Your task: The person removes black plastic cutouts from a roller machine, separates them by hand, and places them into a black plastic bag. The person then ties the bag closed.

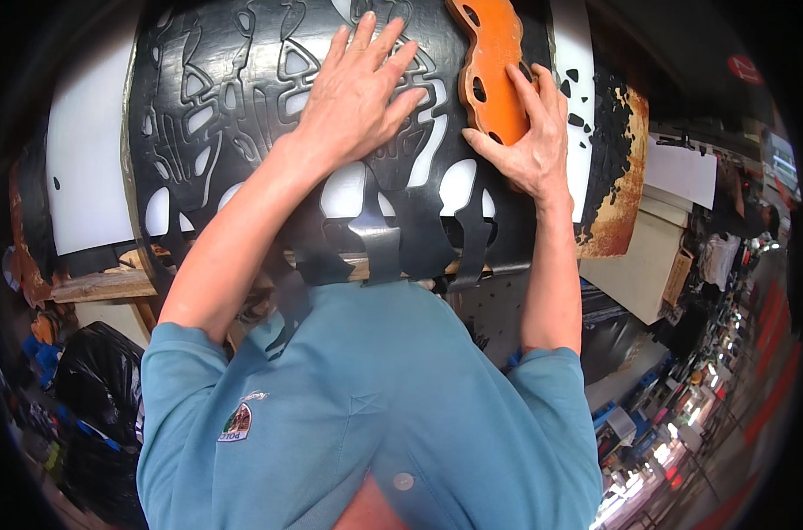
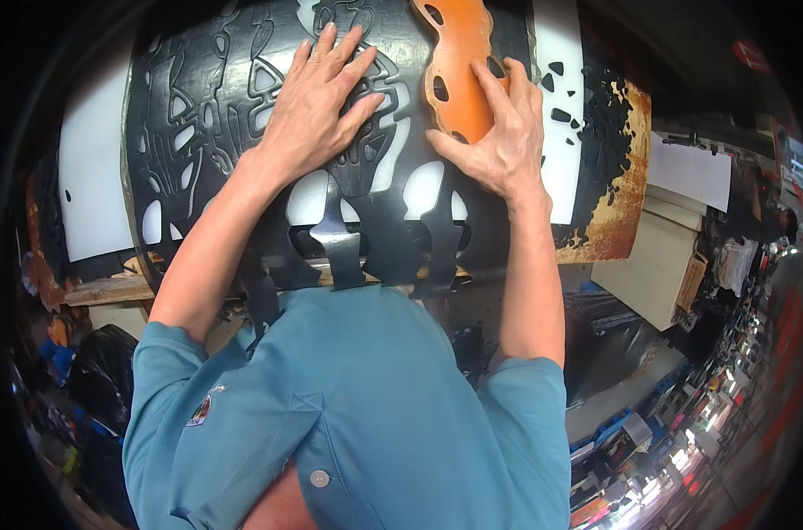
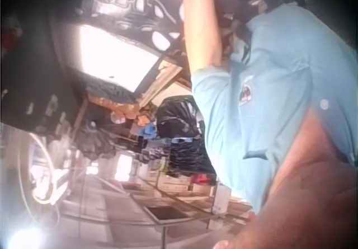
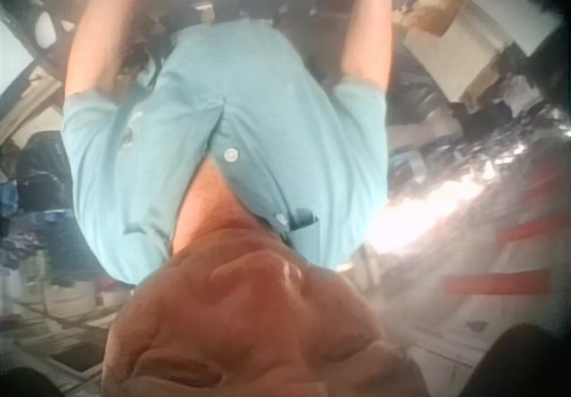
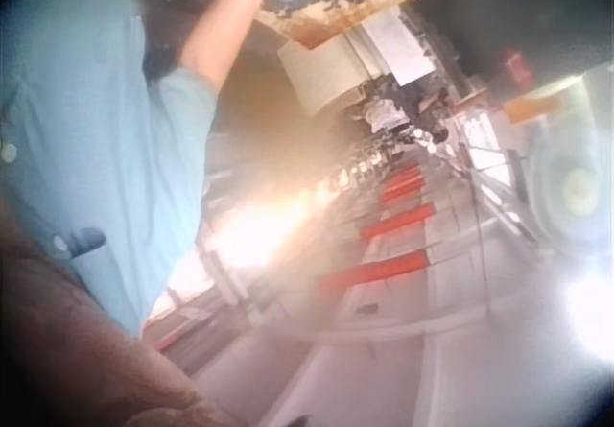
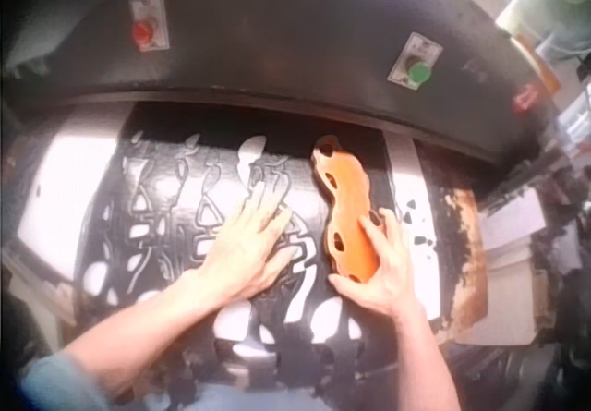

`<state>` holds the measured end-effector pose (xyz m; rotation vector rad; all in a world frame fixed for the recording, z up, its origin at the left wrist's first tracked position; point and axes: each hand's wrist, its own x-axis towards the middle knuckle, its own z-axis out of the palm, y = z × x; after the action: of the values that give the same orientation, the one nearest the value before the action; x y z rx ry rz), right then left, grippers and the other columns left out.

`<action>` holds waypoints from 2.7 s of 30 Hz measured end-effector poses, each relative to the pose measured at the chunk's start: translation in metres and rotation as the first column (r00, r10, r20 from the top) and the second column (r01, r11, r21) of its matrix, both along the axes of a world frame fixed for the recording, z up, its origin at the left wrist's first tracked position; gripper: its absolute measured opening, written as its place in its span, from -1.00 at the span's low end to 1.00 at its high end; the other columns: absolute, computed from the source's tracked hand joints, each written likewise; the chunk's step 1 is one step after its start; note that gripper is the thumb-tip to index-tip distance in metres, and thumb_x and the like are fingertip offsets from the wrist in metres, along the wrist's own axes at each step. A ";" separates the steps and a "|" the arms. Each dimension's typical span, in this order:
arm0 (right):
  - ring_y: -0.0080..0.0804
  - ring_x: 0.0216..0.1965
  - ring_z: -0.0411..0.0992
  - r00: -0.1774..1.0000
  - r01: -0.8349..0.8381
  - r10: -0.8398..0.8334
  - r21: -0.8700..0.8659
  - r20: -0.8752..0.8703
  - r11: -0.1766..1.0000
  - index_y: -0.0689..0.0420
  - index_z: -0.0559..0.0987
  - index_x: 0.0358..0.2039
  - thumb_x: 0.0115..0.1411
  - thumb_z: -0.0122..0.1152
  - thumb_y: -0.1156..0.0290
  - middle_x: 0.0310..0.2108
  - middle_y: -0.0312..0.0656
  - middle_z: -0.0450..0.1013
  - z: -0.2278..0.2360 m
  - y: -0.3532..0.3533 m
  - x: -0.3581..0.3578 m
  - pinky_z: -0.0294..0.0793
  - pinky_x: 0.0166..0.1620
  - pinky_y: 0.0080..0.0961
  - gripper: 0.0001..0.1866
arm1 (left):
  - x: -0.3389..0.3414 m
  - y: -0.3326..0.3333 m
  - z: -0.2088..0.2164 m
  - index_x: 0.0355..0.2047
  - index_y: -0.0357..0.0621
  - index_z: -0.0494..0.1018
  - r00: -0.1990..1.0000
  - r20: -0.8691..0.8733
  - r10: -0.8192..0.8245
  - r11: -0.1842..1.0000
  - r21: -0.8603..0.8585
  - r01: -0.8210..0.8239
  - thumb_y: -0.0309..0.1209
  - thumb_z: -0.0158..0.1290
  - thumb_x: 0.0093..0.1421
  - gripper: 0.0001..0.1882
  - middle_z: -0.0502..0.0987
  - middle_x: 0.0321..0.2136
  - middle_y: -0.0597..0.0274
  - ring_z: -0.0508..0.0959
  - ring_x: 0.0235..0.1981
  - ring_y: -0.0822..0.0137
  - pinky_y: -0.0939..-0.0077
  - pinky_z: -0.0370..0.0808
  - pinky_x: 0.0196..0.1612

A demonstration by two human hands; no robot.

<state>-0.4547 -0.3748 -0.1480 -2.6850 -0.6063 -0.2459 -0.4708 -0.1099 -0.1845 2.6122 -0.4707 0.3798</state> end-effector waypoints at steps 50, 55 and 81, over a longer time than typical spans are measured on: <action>-0.05 0.02 0.43 0.965 0.042 -0.156 0.468 0.209 0.883 0.35 0.52 0.15 -0.02 0.69 0.25 0.01 0.08 0.38 -0.006 -0.038 -0.072 0.49 0.04 -0.19 -0.22 | -0.192 0.003 0.000 -0.41 -0.23 0.47 0.989 0.130 0.064 0.936 -0.350 -0.014 -0.62 0.29 0.13 -0.83 0.57 -0.44 0.14 0.56 -0.40 0.08 0.25 0.53 -0.33; -0.47 -0.44 0.46 0.853 -0.254 -0.107 0.584 0.511 0.771 0.23 0.63 -0.30 0.26 0.43 0.56 -0.44 -0.27 0.51 0.081 -0.036 -0.082 0.49 -0.26 -0.53 -0.90 | -0.196 -0.001 0.007 -0.45 -0.25 0.45 0.978 0.211 0.007 0.954 -0.294 0.057 -0.60 0.27 0.16 -0.82 0.52 -0.49 0.09 0.55 -0.41 0.03 0.20 0.53 -0.33; -0.11 -0.10 0.54 0.854 0.290 -0.395 0.319 0.340 0.902 0.10 0.64 -0.13 0.28 0.31 0.33 -0.20 -0.20 0.59 0.039 -0.054 -0.222 0.40 0.04 -0.15 -0.80 | -0.261 0.038 0.108 -0.43 -0.17 0.62 0.994 0.060 0.089 0.990 -0.112 -0.082 -0.18 0.24 0.33 -0.68 0.61 -0.48 0.03 0.63 -0.37 -0.05 0.07 0.56 -0.25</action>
<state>-0.6769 -0.4292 -0.1085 -2.4788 -0.1668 -0.9235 -0.7321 -0.0717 -0.0766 2.5251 -0.3492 0.5053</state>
